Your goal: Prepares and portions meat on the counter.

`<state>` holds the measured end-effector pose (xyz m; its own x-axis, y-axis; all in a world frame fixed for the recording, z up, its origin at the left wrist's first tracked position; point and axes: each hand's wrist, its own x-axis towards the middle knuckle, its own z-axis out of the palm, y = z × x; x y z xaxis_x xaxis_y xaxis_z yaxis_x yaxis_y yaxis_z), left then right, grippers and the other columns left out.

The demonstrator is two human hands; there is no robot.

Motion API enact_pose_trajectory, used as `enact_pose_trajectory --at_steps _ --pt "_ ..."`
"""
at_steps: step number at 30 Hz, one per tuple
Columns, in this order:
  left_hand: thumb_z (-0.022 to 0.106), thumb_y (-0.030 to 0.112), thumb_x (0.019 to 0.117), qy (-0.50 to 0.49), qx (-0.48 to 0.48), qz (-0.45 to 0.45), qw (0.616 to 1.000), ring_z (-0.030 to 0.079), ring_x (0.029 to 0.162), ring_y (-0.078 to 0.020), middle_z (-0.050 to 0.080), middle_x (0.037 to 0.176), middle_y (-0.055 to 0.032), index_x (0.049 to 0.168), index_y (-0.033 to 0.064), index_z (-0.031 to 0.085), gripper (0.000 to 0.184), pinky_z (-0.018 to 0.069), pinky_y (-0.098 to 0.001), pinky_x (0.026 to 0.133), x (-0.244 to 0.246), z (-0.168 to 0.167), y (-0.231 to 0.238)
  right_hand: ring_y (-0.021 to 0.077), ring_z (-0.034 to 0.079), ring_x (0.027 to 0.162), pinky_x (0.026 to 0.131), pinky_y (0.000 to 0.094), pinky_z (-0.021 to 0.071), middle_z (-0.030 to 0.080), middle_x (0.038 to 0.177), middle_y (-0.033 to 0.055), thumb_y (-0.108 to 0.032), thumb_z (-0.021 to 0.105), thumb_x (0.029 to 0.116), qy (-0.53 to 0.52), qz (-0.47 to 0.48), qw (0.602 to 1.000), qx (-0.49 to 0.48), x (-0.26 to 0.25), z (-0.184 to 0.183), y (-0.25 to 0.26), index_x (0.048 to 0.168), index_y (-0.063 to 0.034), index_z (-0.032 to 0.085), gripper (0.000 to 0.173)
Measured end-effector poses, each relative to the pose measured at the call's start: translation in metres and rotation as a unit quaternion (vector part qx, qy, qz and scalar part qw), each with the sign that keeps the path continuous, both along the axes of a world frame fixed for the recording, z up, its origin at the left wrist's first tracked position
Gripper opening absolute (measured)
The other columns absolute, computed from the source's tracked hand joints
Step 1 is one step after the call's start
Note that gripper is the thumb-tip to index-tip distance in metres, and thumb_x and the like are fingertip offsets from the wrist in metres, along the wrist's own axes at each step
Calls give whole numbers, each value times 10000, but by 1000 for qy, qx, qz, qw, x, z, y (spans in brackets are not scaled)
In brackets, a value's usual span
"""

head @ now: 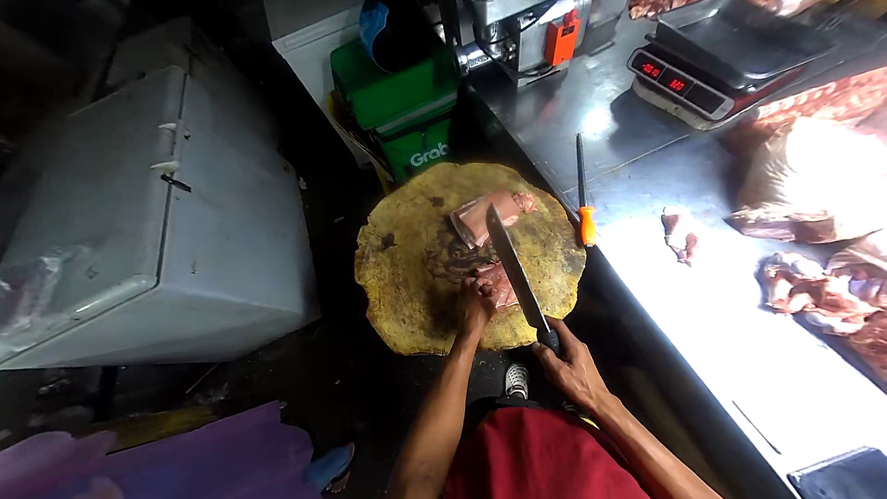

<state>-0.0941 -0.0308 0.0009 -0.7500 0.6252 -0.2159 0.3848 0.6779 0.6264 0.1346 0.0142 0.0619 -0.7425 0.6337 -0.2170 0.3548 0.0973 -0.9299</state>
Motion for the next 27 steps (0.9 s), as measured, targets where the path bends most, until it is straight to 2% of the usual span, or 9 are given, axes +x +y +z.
enact_pose_trajectory --at_steps 4,8,12,14,16,17,19,24,27 --pt "734 245 920 -20 70 23 997 688 995 -180 674 1220 -113 1131 97 749 258 578 -355 891 -1 -11 -3 94 593 539 498 301 558 628 726 2 -378 511 1062 217 -11 974 69 -19 46 0 1423 -12 500 515" --pt "731 236 933 -52 75 26 995 691 1033 -176 679 1240 -98 1130 103 761 239 580 -357 931 -5 -13 -5 67 612 604 538 256 566 632 781 -18 -464 444 1091 421 -12 894 153 -47 110 15 1361 -201 537 388" --pt "717 201 935 -46 99 26 994 692 1028 -175 696 1203 -107 1096 83 770 206 579 -350 923 -4 -18 -6 100 652 666 574 286 583 663 837 -19 -555 442 1062 541 -22 824 168 -73 141 22 1255 -270 575 369" --pt "724 191 934 -45 114 30 992 702 1023 -168 698 1202 -114 1090 70 765 202 588 -335 923 -4 -21 -8 97 634 625 552 300 571 643 773 -4 -549 434 1066 484 -44 851 200 -77 91 18 1193 -189 600 417" --pt "720 180 936 -37 113 35 992 710 1026 -160 702 1213 -116 1099 63 763 205 592 -327 922 -3 -17 -10 127 624 586 564 345 574 639 718 34 -452 464 1068 232 -46 947 215 -55 3 0 1275 -70 607 458" --pt "706 170 944 -44 102 37 993 702 1056 -164 697 1231 -114 1117 60 755 211 582 -338 951 -2 -15 -11 199 652 620 614 419 575 663 742 69 -464 474 1062 45 -16 986 162 -42 -31 -12 1333 -106 594 465" --pt "682 128 943 -64 112 56 990 698 1066 -194 684 1236 -152 1114 10 735 215 580 -358 957 2 -13 -12 297 713 802 765 525 578 708 873 112 -538 440 1052 -205 54 976 47 -35 -65 -21 1390 -187 539 497" --pt "725 165 880 -39 38 41 998 603 1260 -301 593 1397 -180 1420 63 545 578 496 -476 1072 27 -9 -9 295 705 850 801 516 562 706 925 132 -519 465 1059 -227 49 972 -29 -36 -66 -17 1368 -160 559 483" --pt "715 134 900 -23 22 104 994 687 1087 -355 696 1182 -204 1370 57 550 504 552 -538 935 29 -17 -2 251 658 727 709 462 559 660 871 118 -497 477 1067 -181 25 975 -130 -23 -65 -16 1319 -144 573 444"
